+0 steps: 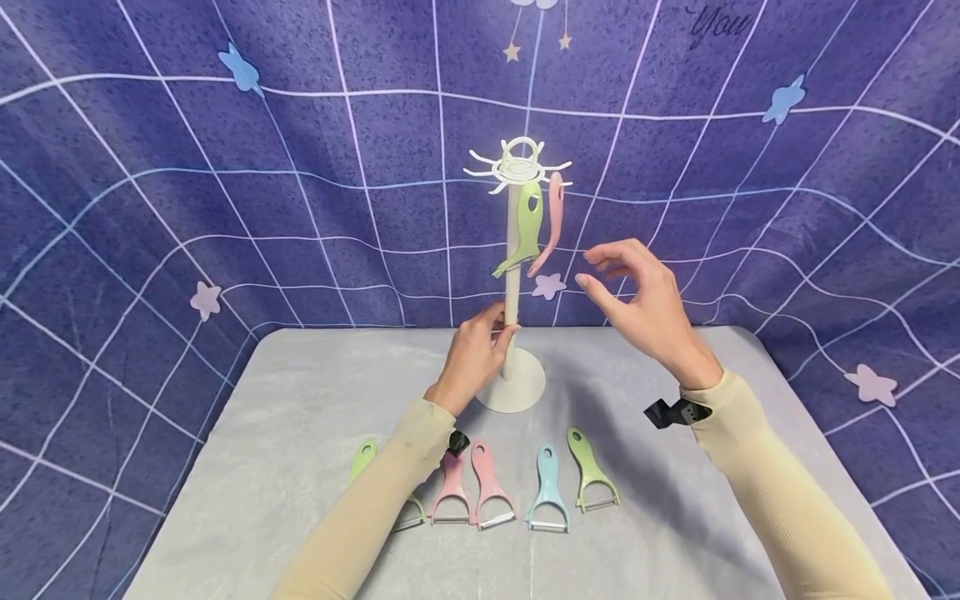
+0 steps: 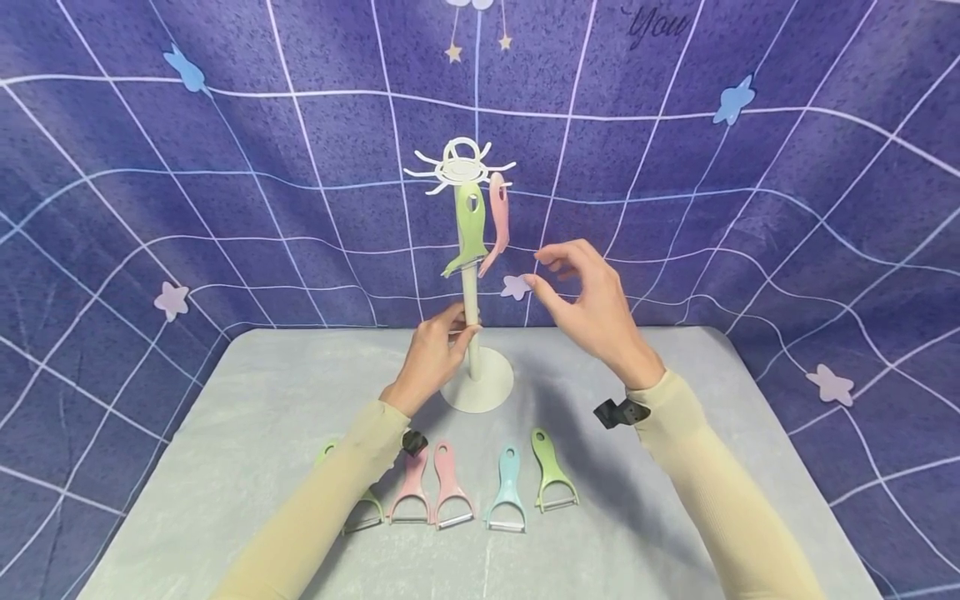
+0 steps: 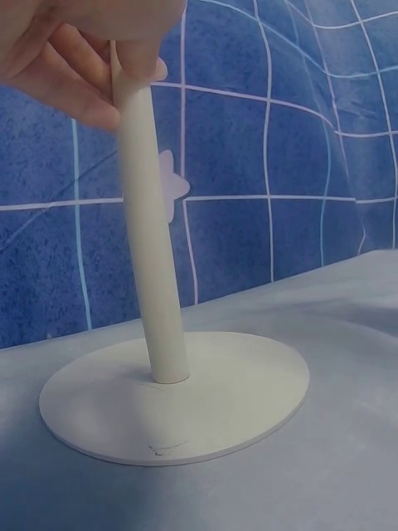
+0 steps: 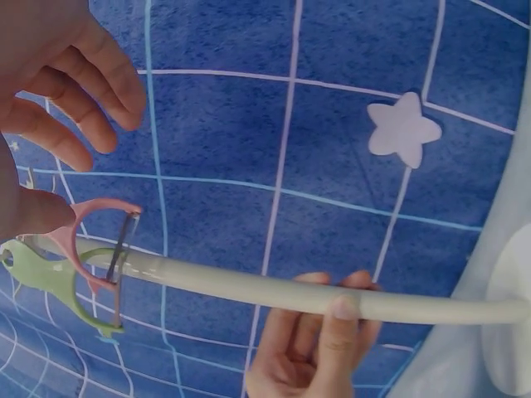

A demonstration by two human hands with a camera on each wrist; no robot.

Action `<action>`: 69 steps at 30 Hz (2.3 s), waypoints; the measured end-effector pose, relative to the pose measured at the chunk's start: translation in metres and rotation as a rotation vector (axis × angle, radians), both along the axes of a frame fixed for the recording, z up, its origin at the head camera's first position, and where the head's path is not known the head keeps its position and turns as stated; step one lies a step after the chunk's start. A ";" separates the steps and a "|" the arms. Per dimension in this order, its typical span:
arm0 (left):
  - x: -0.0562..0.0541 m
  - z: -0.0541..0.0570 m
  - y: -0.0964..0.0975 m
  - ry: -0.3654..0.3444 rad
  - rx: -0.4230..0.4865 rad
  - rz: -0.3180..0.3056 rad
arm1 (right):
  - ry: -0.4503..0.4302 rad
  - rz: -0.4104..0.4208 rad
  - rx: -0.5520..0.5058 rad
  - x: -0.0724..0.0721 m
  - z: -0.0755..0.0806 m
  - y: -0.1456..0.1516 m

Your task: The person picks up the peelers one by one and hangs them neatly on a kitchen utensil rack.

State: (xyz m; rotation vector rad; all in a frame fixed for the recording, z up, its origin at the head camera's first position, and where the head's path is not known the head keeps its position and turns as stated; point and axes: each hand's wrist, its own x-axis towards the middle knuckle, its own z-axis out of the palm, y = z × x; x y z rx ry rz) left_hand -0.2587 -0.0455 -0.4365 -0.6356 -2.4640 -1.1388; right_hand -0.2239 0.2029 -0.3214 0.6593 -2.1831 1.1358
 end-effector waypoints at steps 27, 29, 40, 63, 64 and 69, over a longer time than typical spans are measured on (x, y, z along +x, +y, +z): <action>0.001 0.001 0.001 -0.001 0.008 -0.017 | -0.128 -0.055 0.286 0.056 -0.083 0.025; 0.001 0.000 0.001 0.004 0.009 -0.020 | -0.140 -0.052 0.292 0.059 -0.089 0.023; 0.001 0.001 -0.002 0.014 0.009 -0.013 | -0.302 -0.112 0.357 0.070 -0.113 0.009; 0.000 0.001 -0.001 0.021 0.014 0.005 | -0.441 -0.262 0.550 0.104 -0.135 0.009; 0.001 0.001 -0.001 0.020 0.015 0.007 | -0.442 -0.264 0.555 0.105 -0.137 0.009; 0.001 -0.001 0.000 0.017 0.011 0.010 | -0.445 -0.263 0.563 0.109 -0.142 0.008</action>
